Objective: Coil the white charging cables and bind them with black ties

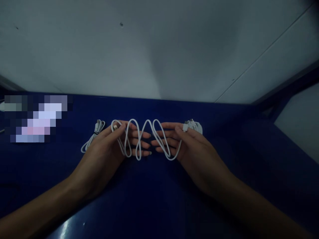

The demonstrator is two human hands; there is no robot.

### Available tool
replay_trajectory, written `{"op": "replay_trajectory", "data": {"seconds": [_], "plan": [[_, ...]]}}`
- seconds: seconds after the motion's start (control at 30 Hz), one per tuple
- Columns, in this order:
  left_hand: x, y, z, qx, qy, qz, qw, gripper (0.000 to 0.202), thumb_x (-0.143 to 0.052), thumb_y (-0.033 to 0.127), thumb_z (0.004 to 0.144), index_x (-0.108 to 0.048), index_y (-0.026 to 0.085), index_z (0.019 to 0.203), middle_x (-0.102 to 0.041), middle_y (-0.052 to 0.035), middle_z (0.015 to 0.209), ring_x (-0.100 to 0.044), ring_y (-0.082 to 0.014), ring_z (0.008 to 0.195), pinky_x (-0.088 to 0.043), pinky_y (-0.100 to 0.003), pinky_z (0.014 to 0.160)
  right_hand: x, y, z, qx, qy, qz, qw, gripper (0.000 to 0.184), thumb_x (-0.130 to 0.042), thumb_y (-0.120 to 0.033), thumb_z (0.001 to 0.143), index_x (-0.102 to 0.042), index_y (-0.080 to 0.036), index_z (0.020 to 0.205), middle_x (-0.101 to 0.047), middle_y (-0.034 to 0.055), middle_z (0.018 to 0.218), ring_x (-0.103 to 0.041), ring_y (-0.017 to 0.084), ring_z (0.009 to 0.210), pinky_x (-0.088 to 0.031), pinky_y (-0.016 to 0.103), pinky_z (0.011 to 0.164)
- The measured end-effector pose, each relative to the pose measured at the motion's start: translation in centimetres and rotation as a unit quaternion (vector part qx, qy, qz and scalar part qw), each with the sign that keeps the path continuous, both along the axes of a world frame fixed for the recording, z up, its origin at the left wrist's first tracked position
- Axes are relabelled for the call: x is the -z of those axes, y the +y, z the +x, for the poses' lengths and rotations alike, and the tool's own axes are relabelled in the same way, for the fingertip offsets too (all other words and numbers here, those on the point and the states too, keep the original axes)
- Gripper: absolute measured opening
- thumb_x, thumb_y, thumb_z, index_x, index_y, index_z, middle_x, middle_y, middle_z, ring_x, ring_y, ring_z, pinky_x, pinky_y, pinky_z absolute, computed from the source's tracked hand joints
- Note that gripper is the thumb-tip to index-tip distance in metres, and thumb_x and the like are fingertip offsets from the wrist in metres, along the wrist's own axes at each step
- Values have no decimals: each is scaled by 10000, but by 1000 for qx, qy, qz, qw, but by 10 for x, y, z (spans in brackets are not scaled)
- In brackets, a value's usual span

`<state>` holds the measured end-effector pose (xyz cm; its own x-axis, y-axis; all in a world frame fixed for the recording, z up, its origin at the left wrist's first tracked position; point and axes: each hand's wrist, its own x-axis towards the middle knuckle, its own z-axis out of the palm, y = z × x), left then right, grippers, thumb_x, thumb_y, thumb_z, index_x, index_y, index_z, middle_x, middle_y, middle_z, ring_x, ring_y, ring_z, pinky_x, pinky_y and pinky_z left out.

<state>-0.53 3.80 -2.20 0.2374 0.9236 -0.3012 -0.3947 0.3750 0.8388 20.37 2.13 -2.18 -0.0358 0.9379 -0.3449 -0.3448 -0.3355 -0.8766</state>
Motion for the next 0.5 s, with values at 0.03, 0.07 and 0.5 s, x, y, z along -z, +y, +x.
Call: {"op": "replay_trajectory", "data": {"seconds": [0.03, 0.07, 0.5], "plan": [[1, 0, -1, 3, -5, -2, 1000, 212, -648, 310, 1095, -789, 159, 1046, -842, -182, 1080, -829, -312, 919, -703, -460, 846, 0, 0, 1, -7, 6, 3, 1000, 313, -532, -377, 1181, -785, -194, 1188, -839, 122, 1179, -829, 233, 1047, -678, 381, 939], [2, 0, -1, 8, -11, -4, 1000, 212, -645, 314, 1099, -791, 165, 1059, -840, -181, 1102, -827, -320, 961, -702, -476, 873, 1, 1, 2, -11, 10, 7, 1000, 308, -549, -385, 1174, -792, -197, 1200, -841, 124, 1194, -825, 242, 1081, -673, 386, 957], [0, 5, -10, 111, -48, -58, 991, 350, -586, 421, 1117, -756, 171, 1292, -713, -255, 1513, -688, -472, 1389, -650, -648, 1025, -2, 11, 13, 39, 34, 9, 999, 271, -600, -339, 1136, -821, -184, 1162, -843, 137, 1217, -826, 248, 1093, -683, 363, 927]]}}
